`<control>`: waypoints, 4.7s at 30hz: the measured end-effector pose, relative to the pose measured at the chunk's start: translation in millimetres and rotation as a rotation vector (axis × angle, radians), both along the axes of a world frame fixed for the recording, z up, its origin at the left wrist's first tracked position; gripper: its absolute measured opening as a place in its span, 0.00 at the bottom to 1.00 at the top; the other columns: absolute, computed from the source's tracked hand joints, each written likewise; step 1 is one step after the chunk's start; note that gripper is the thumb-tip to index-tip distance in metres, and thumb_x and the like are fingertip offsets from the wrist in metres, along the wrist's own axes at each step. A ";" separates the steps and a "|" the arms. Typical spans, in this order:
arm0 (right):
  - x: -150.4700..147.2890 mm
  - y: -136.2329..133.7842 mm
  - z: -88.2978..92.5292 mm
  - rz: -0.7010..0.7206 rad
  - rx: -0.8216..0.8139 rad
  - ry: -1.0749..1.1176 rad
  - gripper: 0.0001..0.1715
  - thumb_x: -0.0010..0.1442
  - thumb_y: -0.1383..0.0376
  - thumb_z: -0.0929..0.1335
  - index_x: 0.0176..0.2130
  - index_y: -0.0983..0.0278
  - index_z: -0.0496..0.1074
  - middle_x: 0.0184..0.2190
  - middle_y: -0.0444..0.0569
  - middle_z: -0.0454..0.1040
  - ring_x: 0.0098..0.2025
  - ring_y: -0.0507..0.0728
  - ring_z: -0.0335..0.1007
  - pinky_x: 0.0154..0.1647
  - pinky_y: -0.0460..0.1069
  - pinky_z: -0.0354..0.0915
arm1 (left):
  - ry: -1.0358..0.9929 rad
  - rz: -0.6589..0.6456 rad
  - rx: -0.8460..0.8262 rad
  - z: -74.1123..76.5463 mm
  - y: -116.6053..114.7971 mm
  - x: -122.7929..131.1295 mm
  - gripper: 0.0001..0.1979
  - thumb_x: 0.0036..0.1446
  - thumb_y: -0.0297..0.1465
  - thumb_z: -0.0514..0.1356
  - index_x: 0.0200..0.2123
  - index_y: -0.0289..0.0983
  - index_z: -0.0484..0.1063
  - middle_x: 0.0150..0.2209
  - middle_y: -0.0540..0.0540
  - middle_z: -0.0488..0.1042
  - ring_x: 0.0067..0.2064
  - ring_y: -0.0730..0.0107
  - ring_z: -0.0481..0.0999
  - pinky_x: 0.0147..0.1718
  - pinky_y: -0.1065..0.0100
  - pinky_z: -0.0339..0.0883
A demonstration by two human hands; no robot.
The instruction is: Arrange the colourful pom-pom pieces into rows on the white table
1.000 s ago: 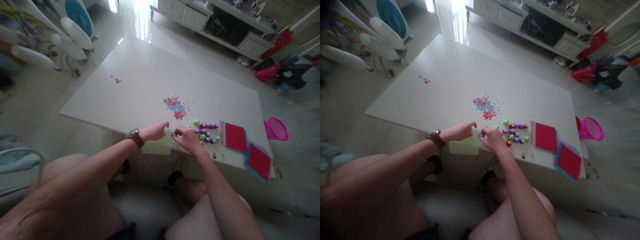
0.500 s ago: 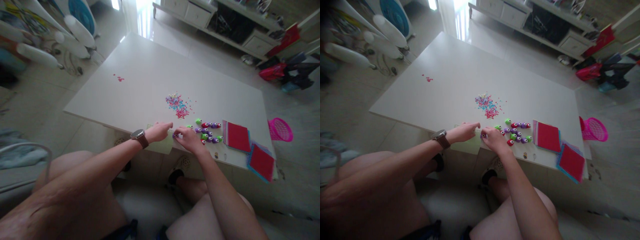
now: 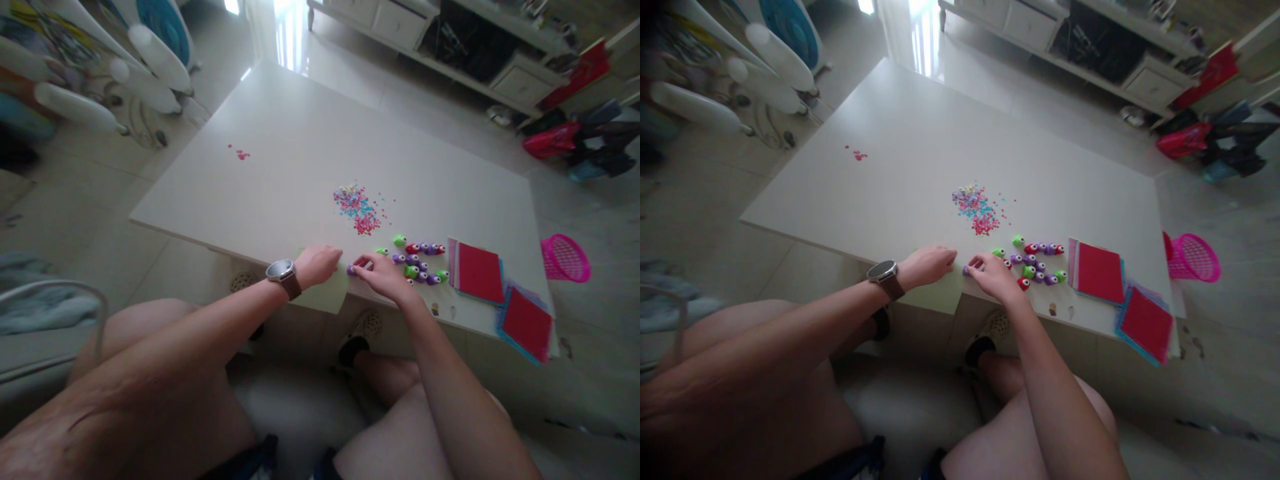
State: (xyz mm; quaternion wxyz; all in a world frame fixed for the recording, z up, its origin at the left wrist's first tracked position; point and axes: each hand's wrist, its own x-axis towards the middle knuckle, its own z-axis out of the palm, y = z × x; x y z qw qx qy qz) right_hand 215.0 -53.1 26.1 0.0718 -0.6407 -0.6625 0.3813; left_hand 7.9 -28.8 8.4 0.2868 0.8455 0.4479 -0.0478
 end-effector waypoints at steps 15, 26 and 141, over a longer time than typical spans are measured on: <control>-4.3 0.9 -2.7 -0.014 0.062 0.050 0.03 0.65 0.70 0.75 0.37 0.63 0.81 0.38 0.50 0.83 0.35 0.55 0.76 0.44 0.50 0.69 | 0.015 0.003 -0.005 2.9 0.2 1.4 0.12 0.69 0.27 0.55 0.46 0.36 0.79 0.45 0.36 0.84 0.48 0.53 0.84 0.45 0.60 0.73; -12.5 1.1 5.0 -0.069 0.002 0.008 0.04 0.65 0.71 0.75 0.36 0.64 0.81 0.38 0.49 0.84 0.36 0.55 0.76 0.45 0.50 0.69 | 0.026 0.002 -0.010 5.5 1.0 2.0 0.14 0.69 0.29 0.54 0.47 0.36 0.80 0.46 0.35 0.85 0.47 0.53 0.85 0.43 0.61 0.73; 12.3 3.6 11.1 0.036 0.165 -0.423 0.12 0.65 0.74 0.70 0.48 0.67 0.77 0.47 0.57 0.79 0.49 0.62 0.75 0.49 0.52 0.64 | 0.084 0.035 0.024 12.2 12.0 -12.1 0.21 0.56 0.35 0.77 0.50 0.38 0.78 0.52 0.41 0.80 0.48 0.56 0.81 0.41 0.63 0.68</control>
